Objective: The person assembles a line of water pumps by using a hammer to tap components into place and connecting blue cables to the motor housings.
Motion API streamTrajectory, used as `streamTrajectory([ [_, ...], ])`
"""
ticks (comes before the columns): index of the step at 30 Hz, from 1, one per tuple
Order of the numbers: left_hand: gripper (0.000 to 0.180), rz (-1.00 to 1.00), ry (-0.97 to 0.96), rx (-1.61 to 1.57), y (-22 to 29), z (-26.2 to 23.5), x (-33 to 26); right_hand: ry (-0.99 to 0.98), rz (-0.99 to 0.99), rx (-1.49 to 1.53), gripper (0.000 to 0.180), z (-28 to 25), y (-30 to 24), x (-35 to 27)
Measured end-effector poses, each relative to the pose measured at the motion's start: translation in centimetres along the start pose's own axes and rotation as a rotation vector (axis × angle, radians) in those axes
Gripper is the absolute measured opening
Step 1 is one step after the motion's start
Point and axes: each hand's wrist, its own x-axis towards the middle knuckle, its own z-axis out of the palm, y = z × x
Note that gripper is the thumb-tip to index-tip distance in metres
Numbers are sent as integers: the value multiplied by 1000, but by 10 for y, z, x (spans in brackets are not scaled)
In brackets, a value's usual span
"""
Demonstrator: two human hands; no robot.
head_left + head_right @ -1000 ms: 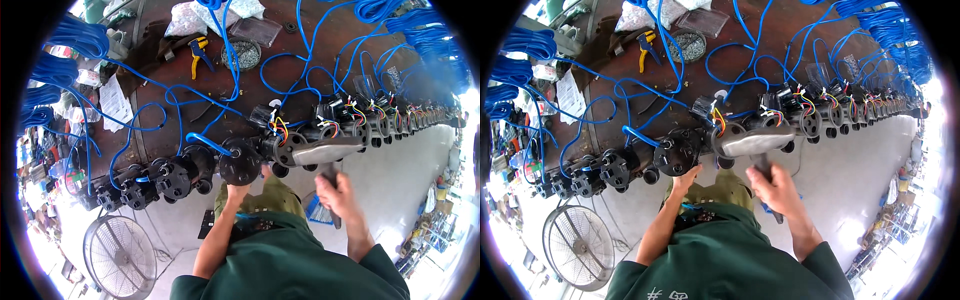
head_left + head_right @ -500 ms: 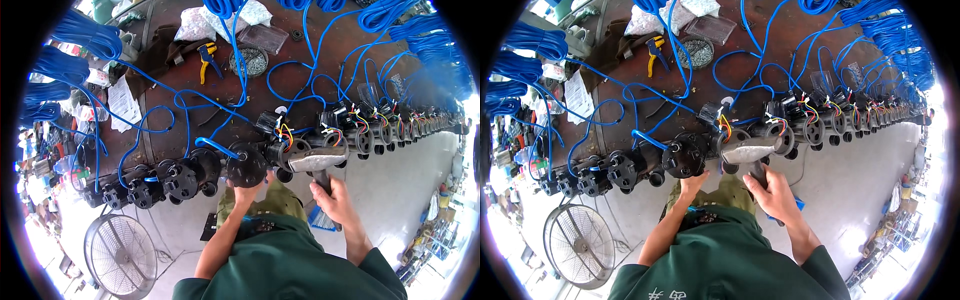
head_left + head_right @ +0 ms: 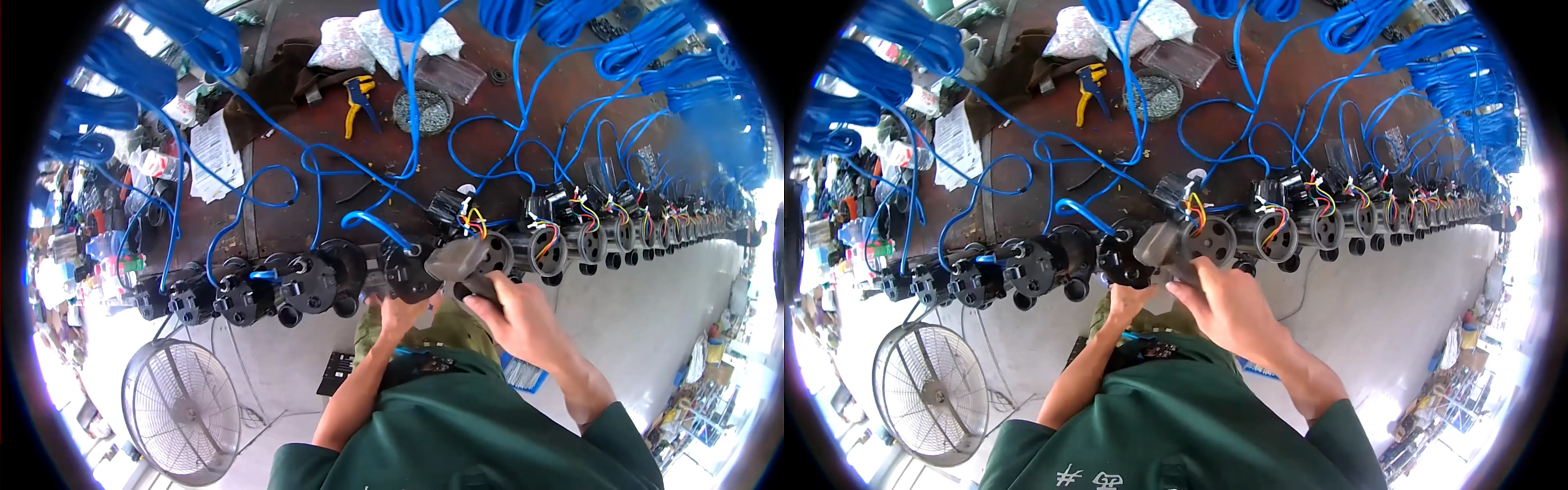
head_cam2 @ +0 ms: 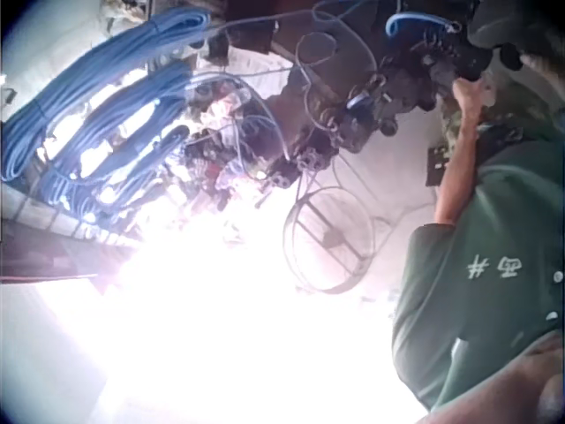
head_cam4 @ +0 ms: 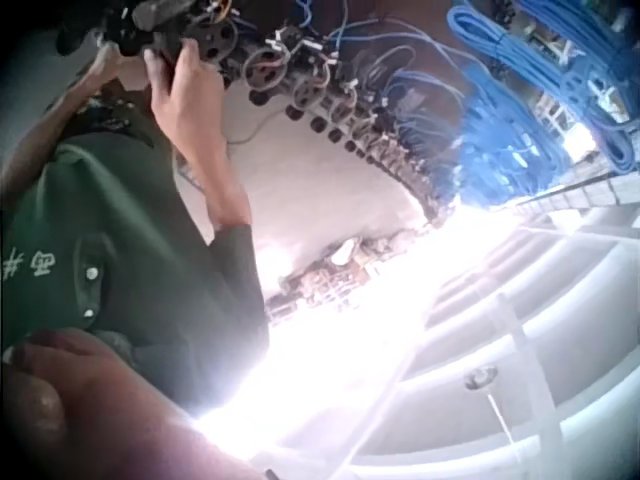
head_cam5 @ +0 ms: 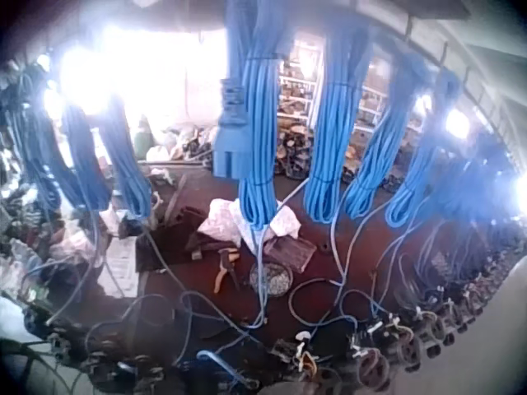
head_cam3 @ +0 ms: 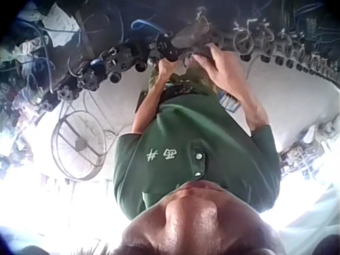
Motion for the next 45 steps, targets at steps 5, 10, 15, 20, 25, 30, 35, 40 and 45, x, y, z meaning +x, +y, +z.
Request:
streamTrajectory([
  [5, 53, -99, -95, 65, -114, 21, -21, 58, -269, 123, 27, -21, -62, -7],
  [10, 62, -29, -69, -35, -140, 30, -13, -70, -85, -251, 31, 47, -23, 19],
  [15, 50, -192, -9, -88, -62, 7, -12, -12, -47, 266, 28, 12, -16, 6],
  [20, 59, -237, -108, -138, -16, -10, -18, 252, 185, 448, 20, 10, 28, -37],
  [25, 49, -199, -13, 24, -41, 11, -10, -152, 618, 999, 31, 30, 65, -65],
  [30, 43, 18, -44, 54, -15, 8, -3, 63, 420, 1209, 42, 19, 53, -55],
  [35, 40, 196, 59, 386, -37, 15, -3, -104, 537, 1008, 33, 86, 66, -63],
  [40, 42, -71, 6, 187, -44, 13, -5, 144, 581, 1074, 39, 22, 73, -70],
  [45, 49, 197, 38, 482, -67, 16, -4, 27, 543, 1032, 36, 67, 62, -49],
])
